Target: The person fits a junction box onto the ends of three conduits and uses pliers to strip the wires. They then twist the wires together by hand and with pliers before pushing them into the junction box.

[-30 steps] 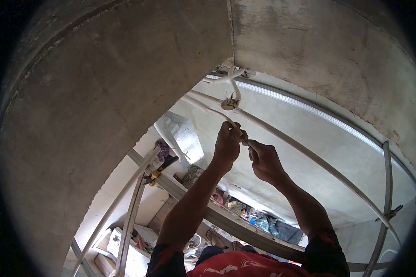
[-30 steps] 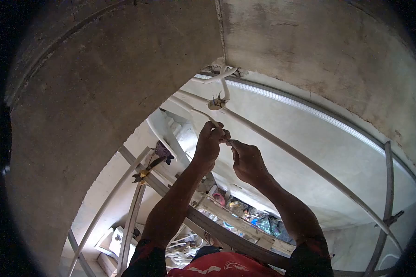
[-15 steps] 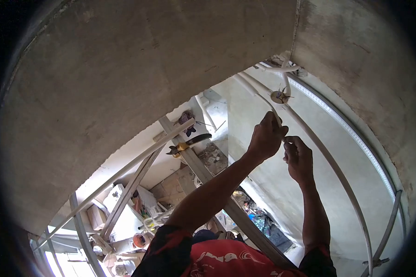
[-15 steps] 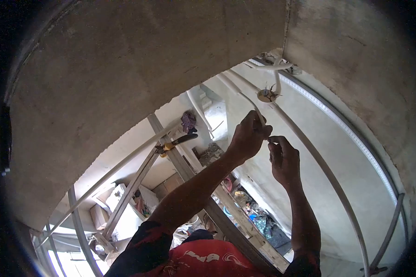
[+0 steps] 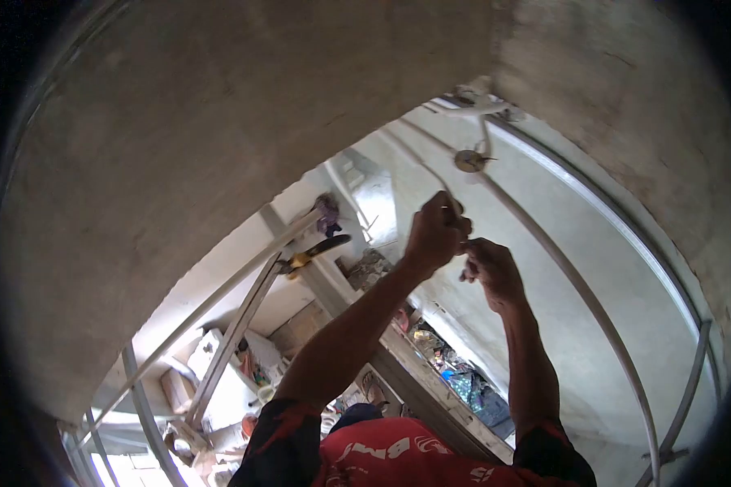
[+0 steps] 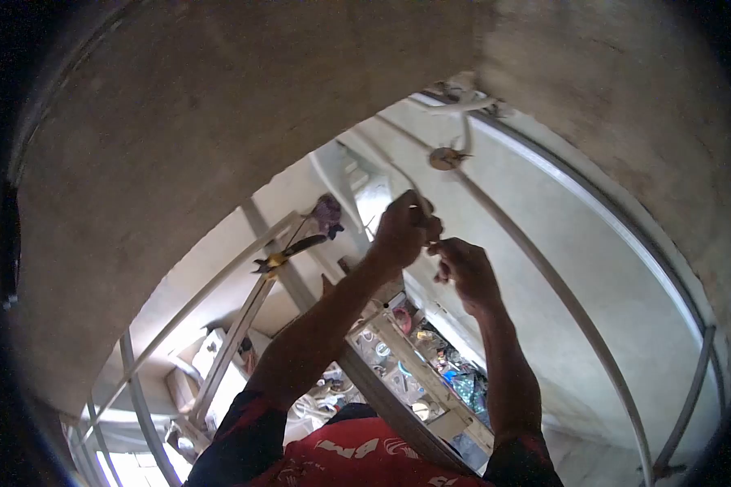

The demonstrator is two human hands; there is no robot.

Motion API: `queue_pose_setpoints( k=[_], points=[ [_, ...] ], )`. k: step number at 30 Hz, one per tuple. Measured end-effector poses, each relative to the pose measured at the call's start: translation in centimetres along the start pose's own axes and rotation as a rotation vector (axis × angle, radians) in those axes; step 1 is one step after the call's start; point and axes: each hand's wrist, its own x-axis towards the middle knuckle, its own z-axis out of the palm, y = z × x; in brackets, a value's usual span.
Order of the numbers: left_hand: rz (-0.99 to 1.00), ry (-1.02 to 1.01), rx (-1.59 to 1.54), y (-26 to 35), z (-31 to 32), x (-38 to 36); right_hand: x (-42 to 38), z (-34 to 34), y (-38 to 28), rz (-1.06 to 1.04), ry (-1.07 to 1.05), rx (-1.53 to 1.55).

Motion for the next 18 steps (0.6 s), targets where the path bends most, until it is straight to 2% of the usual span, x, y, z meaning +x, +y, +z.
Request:
queue_pose_setpoints(
  k=[3, 5, 9, 11, 12, 13, 14, 16, 18],
  points=[
    [-0.054, -0.085, -0.131, 1.1, -0.1, -0.2, -0.4, 0.1, -0.8, -0.105, 0.032, -0.251],
    [-0.121, -0.128, -0.233, 1.0, -0.3, -0.1, -0.6, 0.4, -0.1, -0.143, 0.027, -0.211],
    [-0.175, -0.171, -0.313, 0.9, -0.7, -0.2, -1.0, 1.4, 1.7, -0.152, -0.104, 0.221],
    [-0.124, -0.179, -0.051, 1.2, -1.0, -0.1, -1.2, 1.5, 1.0, -0.142, -0.073, 0.074],
    [-0.127, -0.198, 0.095, 1.6, -1.2, 0.2, -1.0, 1.4, 0.3, -0.144, -0.010, -0.159],
    [-0.118, -0.202, 0.098, 1.3, -1.3, 0.3, -1.1, 1.4, -0.7, -0.135, 0.055, -0.391],
    [-0.070, -0.198, 0.211, 0.8, -1.2, 0.6, -0.9, 1.1, -1.2, -0.140, 0.061, -0.392],
    [0.038, -0.164, 0.369, 0.7, -1.1, 0.6, -0.6, 0.3, -2.1, -0.416, 0.118, -0.657],
    [0.050, -0.186, 0.335, 1.2, -1.3, 0.7, -0.9, 0.6, -4.4, -0.322, 0.124, -0.624]
  ],
)
